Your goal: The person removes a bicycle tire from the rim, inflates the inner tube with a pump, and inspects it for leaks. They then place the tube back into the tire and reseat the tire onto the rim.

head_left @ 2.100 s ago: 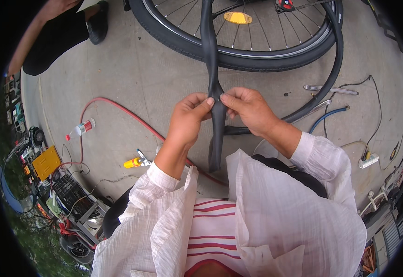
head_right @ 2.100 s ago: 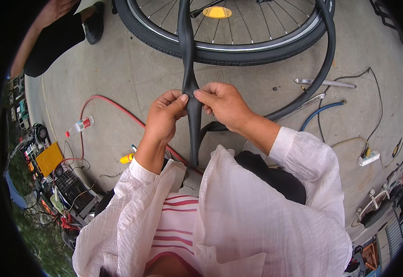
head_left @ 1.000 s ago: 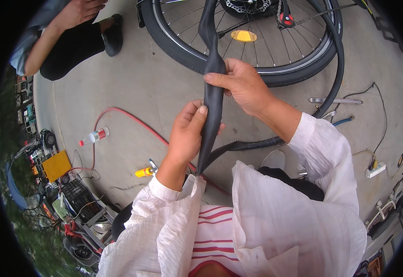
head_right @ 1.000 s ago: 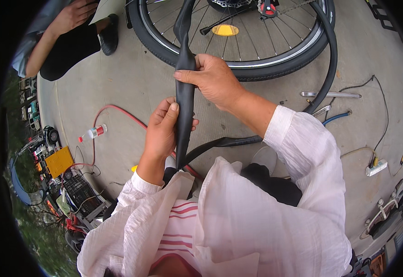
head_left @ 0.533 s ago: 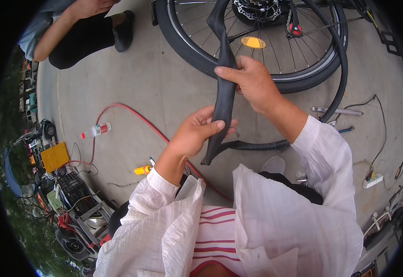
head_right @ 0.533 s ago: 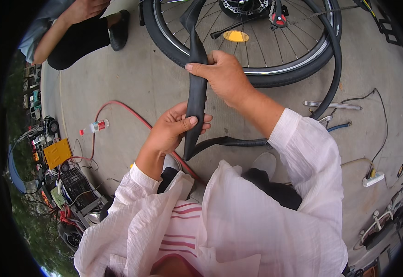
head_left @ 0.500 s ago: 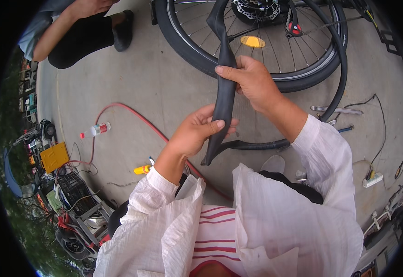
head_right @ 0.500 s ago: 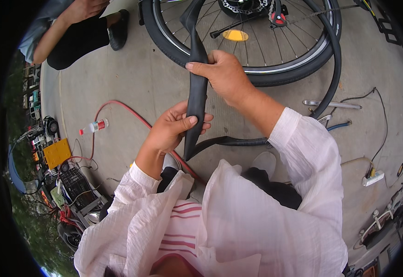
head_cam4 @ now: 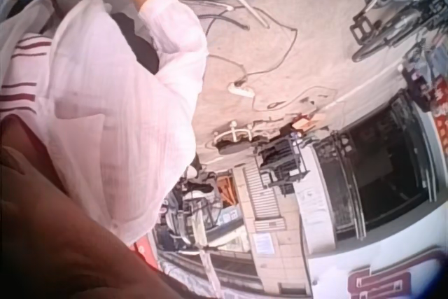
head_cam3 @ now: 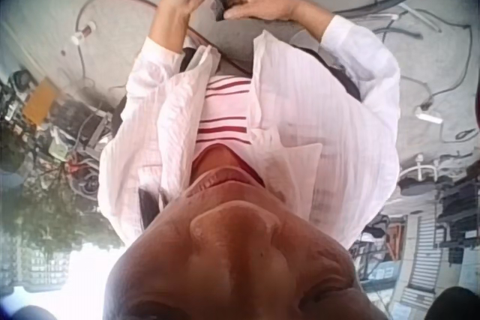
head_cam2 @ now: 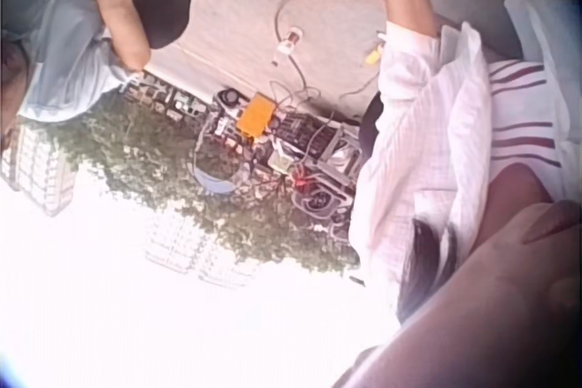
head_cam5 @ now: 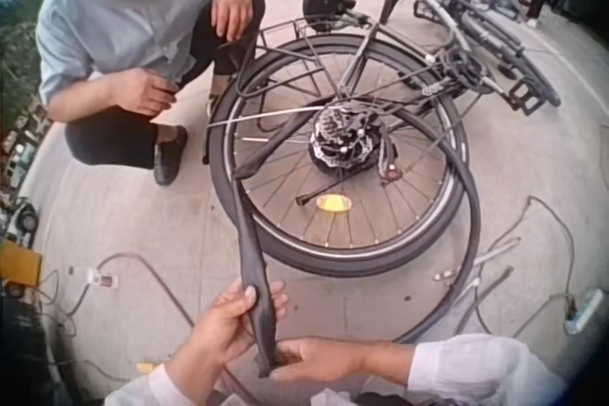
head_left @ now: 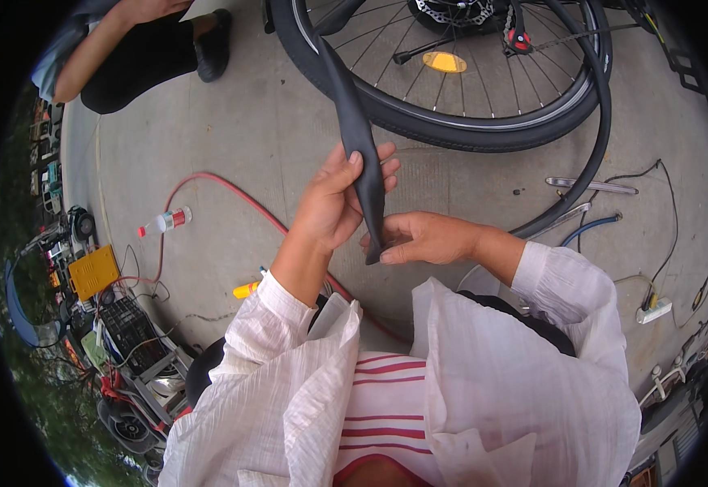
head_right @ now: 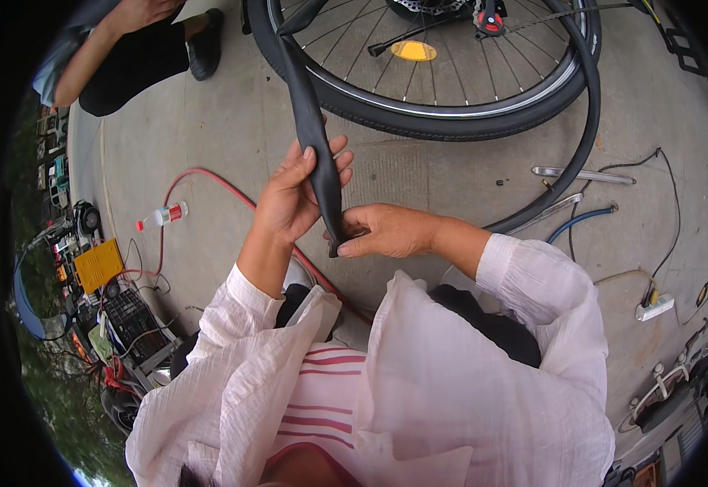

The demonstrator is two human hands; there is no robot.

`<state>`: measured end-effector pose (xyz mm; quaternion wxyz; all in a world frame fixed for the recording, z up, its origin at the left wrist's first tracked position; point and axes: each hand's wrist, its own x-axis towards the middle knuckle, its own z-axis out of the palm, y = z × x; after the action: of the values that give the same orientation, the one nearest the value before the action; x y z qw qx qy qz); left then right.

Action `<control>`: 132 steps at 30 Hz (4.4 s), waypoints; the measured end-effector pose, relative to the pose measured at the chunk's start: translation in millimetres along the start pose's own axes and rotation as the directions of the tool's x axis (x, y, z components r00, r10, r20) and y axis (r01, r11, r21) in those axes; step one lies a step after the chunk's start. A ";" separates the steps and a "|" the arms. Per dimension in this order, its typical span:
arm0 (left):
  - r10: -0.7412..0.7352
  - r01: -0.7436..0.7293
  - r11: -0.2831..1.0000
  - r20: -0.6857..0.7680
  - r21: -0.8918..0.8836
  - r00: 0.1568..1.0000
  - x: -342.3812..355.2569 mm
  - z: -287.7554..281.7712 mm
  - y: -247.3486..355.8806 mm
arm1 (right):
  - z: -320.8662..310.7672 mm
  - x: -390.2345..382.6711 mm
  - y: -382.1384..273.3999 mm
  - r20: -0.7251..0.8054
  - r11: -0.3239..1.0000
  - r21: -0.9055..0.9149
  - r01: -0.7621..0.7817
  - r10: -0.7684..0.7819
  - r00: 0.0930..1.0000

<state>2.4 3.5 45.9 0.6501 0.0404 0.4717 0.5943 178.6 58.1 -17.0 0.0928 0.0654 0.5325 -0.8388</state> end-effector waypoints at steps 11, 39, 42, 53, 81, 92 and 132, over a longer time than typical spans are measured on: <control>0.164 -0.141 0.950 0.060 -0.280 0.985 16.4 -4.2 -3.3 | 26.1 -14.4 5.7 -0.601 0.631 -0.649 -0.426 -0.080 0.796; -0.026 0.029 0.994 -0.030 0.103 0.999 7.5 17.9 -51.7 | -20.6 -15.6 -39.6 -0.853 0.980 0.049 0.194 -0.059 0.518; -0.024 0.034 0.991 -0.077 0.130 0.997 11.4 11.1 -51.9 | -19.7 -14.5 -33.6 -0.854 0.987 0.043 0.155 -0.045 0.518; -0.060 0.080 0.988 -0.142 0.135 0.988 15.5 4.9 -61.5 | -20.7 -11.6 -13.2 -0.860 0.997 0.065 0.048 0.032 0.510; 0.205 -0.101 0.887 -0.188 0.451 0.960 22.3 -1.4 -66.0 | -17.1 -11.4 -3.5 -0.800 0.908 0.337 0.250 0.136 0.584; 0.018 0.018 0.965 -0.136 0.262 0.991 23.7 -5.0 -74.2 | -20.9 -14.3 6.5 -0.784 0.928 0.319 0.191 0.146 0.604; 0.101 -0.018 0.944 -0.238 0.329 0.966 49.5 -68.5 -53.3 | -19.5 -151.1 137.6 -0.717 0.341 -0.688 -0.640 -0.183 0.673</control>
<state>-11.3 -6.6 -52.6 0.5511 0.0850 0.6401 0.5286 357.1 31.5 -115.0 0.0367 0.3926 0.8757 -0.2787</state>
